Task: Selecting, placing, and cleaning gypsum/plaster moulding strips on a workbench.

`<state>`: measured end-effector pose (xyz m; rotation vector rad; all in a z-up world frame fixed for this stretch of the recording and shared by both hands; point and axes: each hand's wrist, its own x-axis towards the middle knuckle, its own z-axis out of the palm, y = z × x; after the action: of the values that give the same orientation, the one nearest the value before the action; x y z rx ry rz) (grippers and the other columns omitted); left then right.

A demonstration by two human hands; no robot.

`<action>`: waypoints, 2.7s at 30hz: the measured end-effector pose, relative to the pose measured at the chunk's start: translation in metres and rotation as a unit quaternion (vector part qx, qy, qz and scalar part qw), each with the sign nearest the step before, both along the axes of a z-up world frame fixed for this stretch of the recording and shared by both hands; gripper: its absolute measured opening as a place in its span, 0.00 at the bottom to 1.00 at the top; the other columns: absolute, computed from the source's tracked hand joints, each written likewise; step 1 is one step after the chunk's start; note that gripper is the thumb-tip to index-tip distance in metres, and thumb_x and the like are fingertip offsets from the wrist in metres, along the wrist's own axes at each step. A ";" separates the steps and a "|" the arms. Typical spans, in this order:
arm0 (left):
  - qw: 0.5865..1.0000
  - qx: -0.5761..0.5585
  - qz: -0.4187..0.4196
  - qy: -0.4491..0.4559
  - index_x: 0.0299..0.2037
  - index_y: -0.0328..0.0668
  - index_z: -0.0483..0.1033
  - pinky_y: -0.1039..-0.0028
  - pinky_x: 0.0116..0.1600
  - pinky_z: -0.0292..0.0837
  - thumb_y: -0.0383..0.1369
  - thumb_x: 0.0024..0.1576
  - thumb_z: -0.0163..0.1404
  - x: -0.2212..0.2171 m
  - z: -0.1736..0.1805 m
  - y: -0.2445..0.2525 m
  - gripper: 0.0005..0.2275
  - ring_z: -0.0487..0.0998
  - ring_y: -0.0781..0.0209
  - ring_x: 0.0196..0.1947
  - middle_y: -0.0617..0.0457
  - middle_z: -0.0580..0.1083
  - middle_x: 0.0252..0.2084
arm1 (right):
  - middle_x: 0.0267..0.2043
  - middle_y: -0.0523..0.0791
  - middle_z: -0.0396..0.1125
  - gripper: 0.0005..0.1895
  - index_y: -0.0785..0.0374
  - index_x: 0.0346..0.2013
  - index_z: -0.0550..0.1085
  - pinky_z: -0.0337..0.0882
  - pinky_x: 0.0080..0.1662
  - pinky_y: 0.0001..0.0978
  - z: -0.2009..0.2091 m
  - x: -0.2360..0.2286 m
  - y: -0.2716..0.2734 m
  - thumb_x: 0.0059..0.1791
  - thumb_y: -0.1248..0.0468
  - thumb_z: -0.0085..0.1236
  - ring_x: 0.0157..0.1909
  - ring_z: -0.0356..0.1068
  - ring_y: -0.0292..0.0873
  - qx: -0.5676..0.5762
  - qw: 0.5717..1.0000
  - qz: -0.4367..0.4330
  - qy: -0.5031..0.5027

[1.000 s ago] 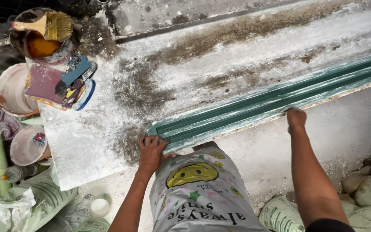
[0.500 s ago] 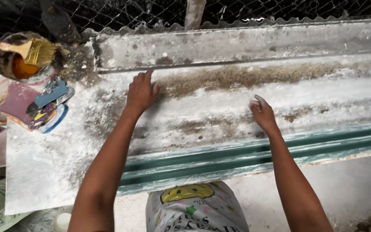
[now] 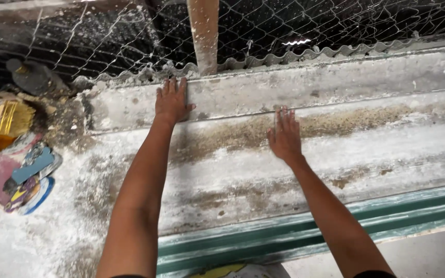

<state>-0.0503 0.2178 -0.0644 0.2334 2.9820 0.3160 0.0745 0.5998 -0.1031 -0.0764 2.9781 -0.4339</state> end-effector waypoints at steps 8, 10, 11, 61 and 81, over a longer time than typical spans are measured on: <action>0.996 -0.056 -0.010 0.072 0.69 0.40 0.60 0.44 0.70 0.52 0.56 0.46 0.62 0.000 -0.013 0.000 0.44 0.60 0.42 0.70 0.39 0.63 0.69 | 0.83 0.52 0.32 0.37 0.61 0.79 0.46 0.39 0.74 0.61 -0.023 0.008 -0.010 0.58 0.52 0.40 0.81 0.31 0.63 0.067 0.994 -0.024 0.082; 0.994 -0.070 -0.017 0.086 0.66 0.37 0.62 0.45 0.68 0.54 0.56 0.45 0.62 -0.005 -0.008 -0.002 0.43 0.62 0.43 0.68 0.40 0.64 0.66 | 0.83 0.52 0.33 0.36 0.61 0.78 0.47 0.39 0.74 0.61 -0.022 0.008 -0.011 0.58 0.53 0.40 0.81 0.31 0.63 0.048 0.994 -0.030 0.091; 0.991 -0.084 -0.021 0.100 0.62 0.35 0.65 0.46 0.66 0.57 0.56 0.44 0.63 -0.008 -0.004 -0.001 0.42 0.64 0.43 0.66 0.40 0.66 0.64 | 0.83 0.52 0.34 0.35 0.62 0.78 0.49 0.40 0.74 0.62 -0.021 0.008 -0.011 0.58 0.54 0.40 0.81 0.32 0.63 0.030 0.994 -0.034 0.101; 0.939 0.100 -0.250 0.212 0.34 0.50 0.72 0.27 0.74 0.51 0.46 0.52 0.54 0.308 -0.113 -0.093 0.12 0.71 0.47 0.66 0.50 0.73 0.57 | 0.61 0.66 0.60 0.40 0.64 0.74 0.43 0.79 0.52 0.47 -0.048 0.174 0.119 0.56 0.47 0.42 0.56 0.71 0.62 -0.607 0.577 -0.534 -0.116; 0.986 0.008 -0.150 0.067 0.68 0.66 0.64 0.32 0.70 0.41 0.59 0.49 0.49 0.312 -0.004 -0.056 0.34 0.54 0.45 0.75 0.48 0.56 0.75 | 0.37 0.61 0.73 0.28 0.72 0.47 0.66 0.81 0.42 0.44 -0.075 0.181 0.145 0.60 0.47 0.29 0.38 0.78 0.54 -0.471 0.695 -0.471 -0.272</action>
<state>0.2613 0.1618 -0.0687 0.7220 3.0116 0.2995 0.2556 0.7451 -0.1780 1.2494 1.6797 -1.6537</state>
